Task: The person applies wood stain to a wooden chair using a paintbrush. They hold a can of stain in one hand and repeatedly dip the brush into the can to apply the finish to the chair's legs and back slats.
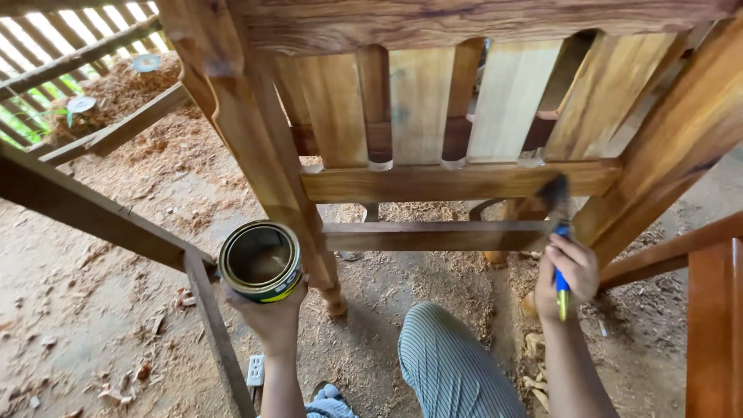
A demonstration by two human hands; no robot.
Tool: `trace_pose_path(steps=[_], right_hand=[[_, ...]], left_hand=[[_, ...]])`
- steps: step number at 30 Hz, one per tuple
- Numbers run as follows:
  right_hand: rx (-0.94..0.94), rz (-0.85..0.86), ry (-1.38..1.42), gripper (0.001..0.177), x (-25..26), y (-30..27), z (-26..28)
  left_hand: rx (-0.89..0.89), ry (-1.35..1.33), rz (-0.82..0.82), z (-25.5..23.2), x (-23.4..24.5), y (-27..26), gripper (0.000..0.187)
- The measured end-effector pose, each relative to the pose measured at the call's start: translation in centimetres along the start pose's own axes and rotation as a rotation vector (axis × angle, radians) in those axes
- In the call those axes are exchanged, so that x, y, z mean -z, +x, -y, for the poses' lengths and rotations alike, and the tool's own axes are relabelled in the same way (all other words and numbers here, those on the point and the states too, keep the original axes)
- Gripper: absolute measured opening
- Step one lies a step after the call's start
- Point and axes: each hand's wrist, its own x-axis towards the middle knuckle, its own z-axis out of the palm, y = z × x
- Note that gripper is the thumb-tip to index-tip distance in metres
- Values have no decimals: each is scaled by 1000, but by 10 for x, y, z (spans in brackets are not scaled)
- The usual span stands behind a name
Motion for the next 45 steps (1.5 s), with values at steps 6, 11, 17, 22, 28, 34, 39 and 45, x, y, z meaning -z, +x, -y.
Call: trace_pose_path(steps=[6,11,17,22,28,34,39,45], right_hand=[[-47,-118,-7,5,-63,-17,16],[88,-4,142,14,-184,-44,111],[47,268,560,16,-227,-52,202],[151,375,469,7,-219,-44,210],[77,372,613,17,-214,-89,173],[92,352,596,10,-228,-45,158],[101,270,420,15,-174,-35,97],[-146,214,409,28,-56,-44,-11]], left_hand=[[142,-195,-57,-10,7,1,110],[109,62,-122,-16,18,4,114],[139,-117,-68,-27,28,10,86],[61,-32,-130,-27,29,6,105],[132,9,-107,-24,27,4,113],[174,-67,-112,-27,22,4,112],[99,-23,-94,-25,16,7,104],[101,-81,-23,3,0,-1,103]])
